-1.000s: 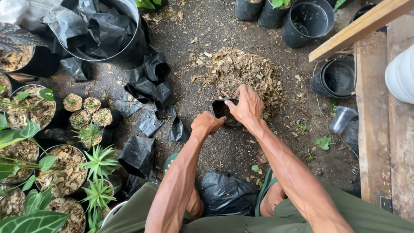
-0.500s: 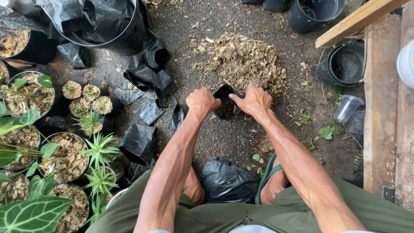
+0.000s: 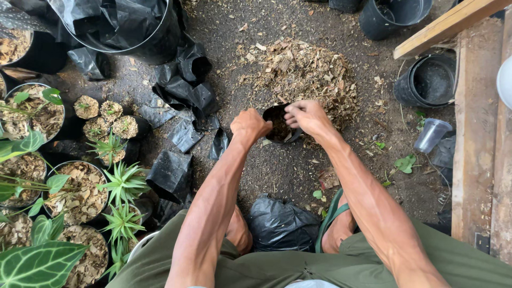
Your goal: The person fills a black plastic nursery bag with soil and wood chips, then removes a small plant from its original container and places it into the prepared bag. The person adjusts the plant and soil around it.
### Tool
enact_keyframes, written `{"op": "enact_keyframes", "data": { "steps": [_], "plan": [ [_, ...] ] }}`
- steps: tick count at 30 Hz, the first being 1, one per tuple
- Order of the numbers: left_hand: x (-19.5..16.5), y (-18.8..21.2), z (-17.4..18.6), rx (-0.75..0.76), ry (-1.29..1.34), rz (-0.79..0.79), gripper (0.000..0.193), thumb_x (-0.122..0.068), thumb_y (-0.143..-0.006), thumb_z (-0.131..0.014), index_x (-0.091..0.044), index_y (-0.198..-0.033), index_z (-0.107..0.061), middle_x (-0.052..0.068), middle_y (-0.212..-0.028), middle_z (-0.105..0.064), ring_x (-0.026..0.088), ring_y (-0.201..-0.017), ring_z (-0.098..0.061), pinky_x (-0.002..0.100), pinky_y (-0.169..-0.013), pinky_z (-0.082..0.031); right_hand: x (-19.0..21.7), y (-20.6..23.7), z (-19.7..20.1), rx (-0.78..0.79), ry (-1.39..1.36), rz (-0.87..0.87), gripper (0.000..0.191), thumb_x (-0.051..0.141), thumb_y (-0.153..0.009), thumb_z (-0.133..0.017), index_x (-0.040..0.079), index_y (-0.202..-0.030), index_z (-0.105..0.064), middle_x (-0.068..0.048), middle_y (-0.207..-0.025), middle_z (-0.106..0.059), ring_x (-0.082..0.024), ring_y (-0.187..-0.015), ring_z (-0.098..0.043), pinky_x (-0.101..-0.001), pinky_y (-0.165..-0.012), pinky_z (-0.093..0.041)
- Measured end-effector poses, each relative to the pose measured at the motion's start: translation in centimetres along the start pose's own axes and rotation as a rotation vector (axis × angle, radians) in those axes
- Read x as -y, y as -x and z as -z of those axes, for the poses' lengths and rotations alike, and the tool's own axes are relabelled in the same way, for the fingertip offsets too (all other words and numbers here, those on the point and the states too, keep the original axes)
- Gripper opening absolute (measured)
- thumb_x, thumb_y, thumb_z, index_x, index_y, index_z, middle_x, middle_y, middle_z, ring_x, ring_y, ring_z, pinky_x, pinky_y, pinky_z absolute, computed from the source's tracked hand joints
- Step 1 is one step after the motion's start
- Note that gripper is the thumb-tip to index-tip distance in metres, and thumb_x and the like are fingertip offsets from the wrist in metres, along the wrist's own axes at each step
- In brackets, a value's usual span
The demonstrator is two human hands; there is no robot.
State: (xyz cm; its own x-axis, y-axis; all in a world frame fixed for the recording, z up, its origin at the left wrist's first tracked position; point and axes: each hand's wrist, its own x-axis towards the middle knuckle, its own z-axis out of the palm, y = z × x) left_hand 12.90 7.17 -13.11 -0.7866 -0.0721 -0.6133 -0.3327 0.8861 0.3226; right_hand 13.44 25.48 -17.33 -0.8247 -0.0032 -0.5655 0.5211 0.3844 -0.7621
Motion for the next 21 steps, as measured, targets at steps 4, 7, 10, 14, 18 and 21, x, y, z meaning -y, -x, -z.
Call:
{"op": "enact_keyframes", "data": {
  "steps": [4, 7, 10, 14, 18, 21],
  "plan": [
    [0.5, -0.6, -0.9, -0.067, 0.113, -0.045, 0.036, -0.028, -0.081, -0.073, 0.000, -0.103, -0.076, 0.026, -0.108, -0.073, 0.038, -0.104, -0.072, 0.043, -0.091, -0.059, -0.1, -2.0, -2.8, 0.151, -0.145, -0.149, 0.028, 0.011, -0.099, -0.054, -0.002, -0.121, -0.066, -0.018, -0.108, -0.073, -0.023, -0.091, -0.073, -0.0349, -0.083, -0.062],
    [0.5, -1.0, -1.4, -0.061, 0.128, -0.047, 0.034, -0.026, -0.079, -0.072, 0.001, -0.099, -0.076, 0.025, -0.107, -0.074, 0.037, -0.103, -0.073, 0.042, -0.092, -0.058, -1.1, -3.2, -4.6, 0.203, -0.003, -0.184, 0.032, 0.009, -0.102, -0.049, -0.013, -0.119, -0.064, -0.024, -0.102, -0.070, -0.028, -0.080, -0.061, -0.0427, -0.072, -0.055],
    [0.4, -1.4, -1.5, -0.077, 0.125, -0.064, 0.030, -0.020, -0.078, -0.070, 0.002, -0.097, -0.076, 0.026, -0.104, -0.074, 0.037, -0.101, -0.074, 0.041, -0.091, -0.058, -1.6, -4.1, -5.0, 0.122, 0.208, -0.211, 0.034, 0.006, -0.097, -0.049, -0.017, -0.118, -0.062, -0.027, -0.105, -0.066, -0.030, -0.088, -0.062, -0.0465, -0.078, -0.052],
    [0.4, -1.6, -1.5, -0.006, 0.116, -0.037, 0.028, -0.019, -0.080, -0.065, 0.003, -0.094, -0.076, 0.025, -0.100, -0.076, 0.036, -0.095, -0.077, 0.043, -0.086, -0.062, -1.4, -4.3, -4.4, 0.067, 0.396, -0.281, 0.037, 0.002, -0.088, -0.051, -0.017, -0.119, -0.062, -0.031, -0.110, -0.070, -0.035, -0.095, -0.071, -0.0489, -0.087, -0.057],
    [0.4, -1.6, -1.8, -0.061, 0.118, -0.067, 0.028, -0.020, -0.079, -0.067, 0.003, -0.093, -0.074, 0.026, -0.098, -0.074, 0.037, -0.093, -0.075, 0.043, -0.085, -0.060, -0.9, -3.7, -3.7, 0.089, 0.478, -0.137, 0.034, 0.003, -0.088, -0.057, -0.014, -0.116, -0.066, -0.031, -0.116, -0.068, -0.035, -0.100, -0.070, -0.0475, -0.093, -0.054],
    [0.3, -1.6, -1.9, -0.065, 0.137, -0.065, 0.029, -0.022, -0.079, -0.069, 0.002, -0.094, -0.072, 0.026, -0.099, -0.073, 0.037, -0.094, -0.074, 0.044, -0.085, -0.058, -0.2, -3.3, -2.2, 0.045, 0.391, -0.056, 0.026, 0.008, -0.093, -0.058, -0.004, -0.113, -0.070, -0.023, -0.109, -0.072, -0.028, -0.090, -0.072, -0.0427, -0.082, -0.058]
  ]
}}
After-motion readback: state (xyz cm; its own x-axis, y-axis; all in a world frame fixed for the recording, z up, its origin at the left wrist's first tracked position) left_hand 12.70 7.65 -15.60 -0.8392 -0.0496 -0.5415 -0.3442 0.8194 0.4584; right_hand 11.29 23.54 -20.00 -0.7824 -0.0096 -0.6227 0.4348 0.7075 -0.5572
